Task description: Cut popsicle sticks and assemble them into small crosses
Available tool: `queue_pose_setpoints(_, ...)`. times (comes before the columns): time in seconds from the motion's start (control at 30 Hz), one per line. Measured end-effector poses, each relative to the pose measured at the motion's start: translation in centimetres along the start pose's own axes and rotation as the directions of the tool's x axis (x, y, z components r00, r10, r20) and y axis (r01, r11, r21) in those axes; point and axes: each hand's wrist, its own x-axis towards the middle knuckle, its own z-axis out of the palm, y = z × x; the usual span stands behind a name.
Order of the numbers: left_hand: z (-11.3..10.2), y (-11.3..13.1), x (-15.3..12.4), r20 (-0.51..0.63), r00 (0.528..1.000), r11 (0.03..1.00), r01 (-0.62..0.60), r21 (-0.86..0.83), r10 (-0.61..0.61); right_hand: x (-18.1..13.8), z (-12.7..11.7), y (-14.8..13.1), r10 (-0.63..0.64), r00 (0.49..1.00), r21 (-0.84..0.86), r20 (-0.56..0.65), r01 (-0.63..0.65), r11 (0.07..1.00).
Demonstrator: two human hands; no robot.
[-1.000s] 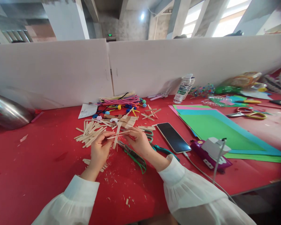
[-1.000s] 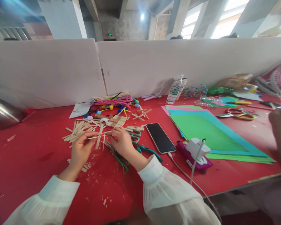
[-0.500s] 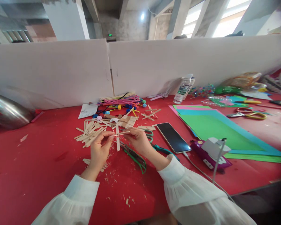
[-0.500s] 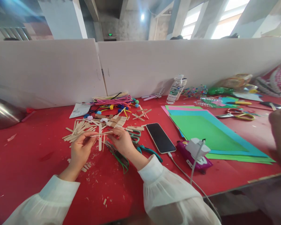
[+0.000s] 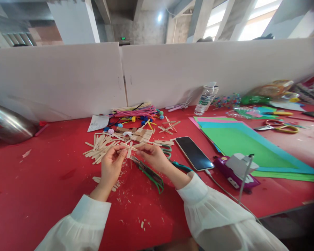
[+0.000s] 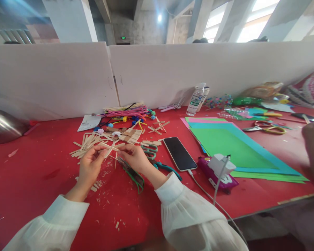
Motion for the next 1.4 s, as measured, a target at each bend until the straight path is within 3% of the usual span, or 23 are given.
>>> queue_pose_setpoints(0.4,-0.1,0.0,0.0,-0.021,0.996,0.992,-0.085,0.091,0.087,0.2,0.0,0.6,0.005,1.0,0.038,-0.002,-0.005,0.999)
queue_pose_setpoints(0.67,-0.1,0.3,-0.1,0.085,0.99,0.991,-0.115,0.074,0.109,0.1,-0.1,0.1,0.043,0.998,0.062,0.041,-0.045,0.997)
queue_pose_setpoints(0.87,0.4,0.4,0.1,0.039,0.999,0.996,0.021,-0.087,-0.018,0.1,-0.1,0.0,0.081,0.995,0.072,0.053,-0.085,0.994)
queue_pose_setpoints(1.03,0.7,0.0,0.1,0.029,0.981,0.906,0.19,-0.378,-0.193,0.2,0.0,0.0,0.129,0.991,0.112,0.041,-0.133,0.985)
queue_pose_setpoints(1.27,0.8,0.3,-0.1,0.136,0.977,0.882,0.207,-0.423,-0.164,0.2,0.2,0.1,0.19,0.974,0.276,0.124,-0.217,0.936)
queue_pose_setpoints(1.4,0.7,0.5,-0.2,0.237,0.951,0.838,0.29,-0.461,-0.199,0.1,0.0,-0.1,0.204,0.965,0.335,0.162,-0.248,0.909)
